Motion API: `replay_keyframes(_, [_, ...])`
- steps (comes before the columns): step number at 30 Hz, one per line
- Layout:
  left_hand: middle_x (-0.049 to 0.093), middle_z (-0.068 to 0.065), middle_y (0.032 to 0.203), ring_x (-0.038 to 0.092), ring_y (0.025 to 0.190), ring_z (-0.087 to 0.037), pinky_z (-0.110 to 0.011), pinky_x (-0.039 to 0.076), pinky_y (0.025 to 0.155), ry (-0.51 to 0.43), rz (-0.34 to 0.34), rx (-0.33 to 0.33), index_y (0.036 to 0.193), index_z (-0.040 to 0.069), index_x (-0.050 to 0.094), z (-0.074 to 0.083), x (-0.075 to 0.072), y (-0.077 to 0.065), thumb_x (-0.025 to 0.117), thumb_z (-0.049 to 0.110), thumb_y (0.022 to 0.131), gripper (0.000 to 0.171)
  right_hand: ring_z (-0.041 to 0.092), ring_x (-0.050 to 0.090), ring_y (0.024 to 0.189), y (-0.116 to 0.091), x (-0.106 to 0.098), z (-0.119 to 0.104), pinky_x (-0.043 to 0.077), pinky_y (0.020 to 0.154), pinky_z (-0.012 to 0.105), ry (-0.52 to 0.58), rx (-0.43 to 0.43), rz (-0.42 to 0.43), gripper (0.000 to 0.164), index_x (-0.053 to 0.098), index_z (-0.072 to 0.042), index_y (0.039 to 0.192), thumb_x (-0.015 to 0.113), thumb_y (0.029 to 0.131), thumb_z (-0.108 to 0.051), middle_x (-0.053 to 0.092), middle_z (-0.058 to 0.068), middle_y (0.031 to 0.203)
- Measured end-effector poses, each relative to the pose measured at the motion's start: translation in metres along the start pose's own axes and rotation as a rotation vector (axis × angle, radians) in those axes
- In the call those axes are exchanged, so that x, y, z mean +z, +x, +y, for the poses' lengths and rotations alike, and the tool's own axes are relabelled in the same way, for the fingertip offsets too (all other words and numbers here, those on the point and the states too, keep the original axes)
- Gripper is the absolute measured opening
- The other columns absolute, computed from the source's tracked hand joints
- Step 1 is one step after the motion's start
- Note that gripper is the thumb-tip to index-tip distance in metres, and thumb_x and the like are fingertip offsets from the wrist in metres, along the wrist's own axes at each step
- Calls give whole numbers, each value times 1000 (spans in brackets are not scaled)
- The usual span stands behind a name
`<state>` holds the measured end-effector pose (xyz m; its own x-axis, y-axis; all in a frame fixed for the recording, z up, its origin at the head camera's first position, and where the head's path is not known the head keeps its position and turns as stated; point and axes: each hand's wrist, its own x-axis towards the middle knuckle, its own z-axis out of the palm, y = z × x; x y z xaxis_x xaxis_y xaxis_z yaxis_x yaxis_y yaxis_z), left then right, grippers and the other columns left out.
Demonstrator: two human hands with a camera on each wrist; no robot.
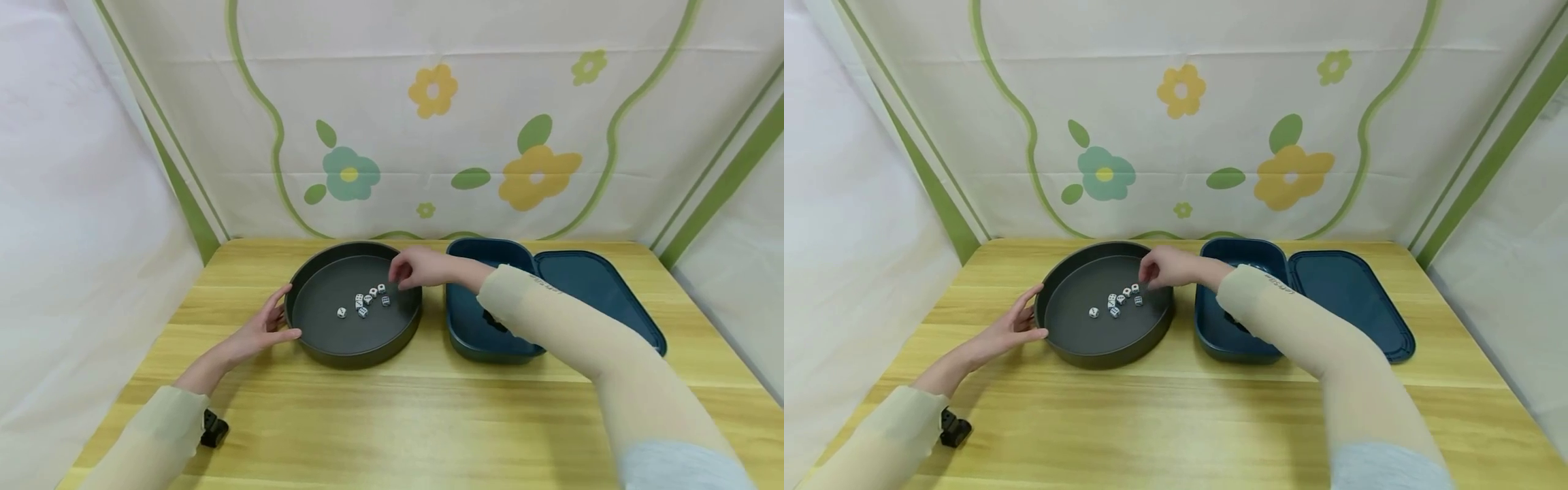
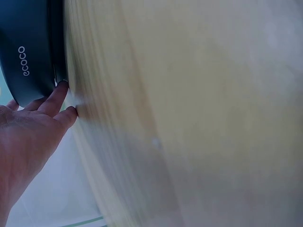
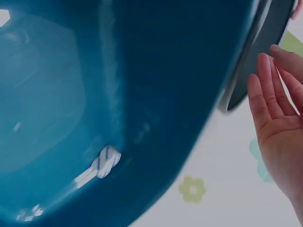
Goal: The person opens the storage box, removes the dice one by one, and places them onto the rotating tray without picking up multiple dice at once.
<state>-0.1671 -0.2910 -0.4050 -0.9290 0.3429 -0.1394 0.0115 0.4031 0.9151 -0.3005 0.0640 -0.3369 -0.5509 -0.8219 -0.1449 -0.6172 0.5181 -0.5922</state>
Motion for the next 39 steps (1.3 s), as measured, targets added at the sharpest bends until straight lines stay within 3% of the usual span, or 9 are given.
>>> replay_keyframes(12, [14, -34, 153, 18, 139, -50, -63, 24, 106, 5, 1, 6, 157, 22, -3, 0, 2, -1, 65, 17, 95, 92, 15, 65, 89, -62, -26, 11, 53, 80, 33, 20, -56, 84, 15, 71, -4, 103, 68, 88, -2, 69, 5, 99])
replay_keyframes(20, [13, -35, 153, 16, 139, -50, -63, 22, 106, 1, 0, 9, 157, 22, -3, 2, 0, -1, 64, 17, 96, 92, 16, 64, 89, -88, -30, 39, 53, 79, 34, -11, 38, 120, 17, 71, -5, 104, 71, 88, -5, 68, 4, 99])
replay_keyframes(28, [14, -36, 152, 17, 139, -51, -63, 22, 106, 9, 9, 8, 157, 20, -2, 1, -1, -4, 65, 16, 95, 92, 24, 63, 95, -97, -30, 70, 52, 81, 39, -4, 129, 160, 29, 65, 2, 116, 71, 88, -5, 64, 17, 113])
replay_keyframes(34, [14, -34, 153, 17, 139, -50, -63, 22, 106, -1, 8, -5, 157, 22, -3, -1, -2, -6, 65, 17, 95, 92, 31, 59, 107, -96, -30, 85, 50, 86, 44, 0, 187, 192, 42, 59, 1, 126, 73, 88, -9, 59, 19, 125])
replay_keyframes(39, [16, -32, 154, 18, 140, -48, -63, 23, 106, -5, 9, -12, 157, 23, -3, -4, -3, -4, 65, 19, 96, 92, 33, 56, 110, -94, -27, 96, 47, 88, 48, -53, 202, 166, 50, 56, 0, 131, 74, 87, -14, 57, 19, 128])
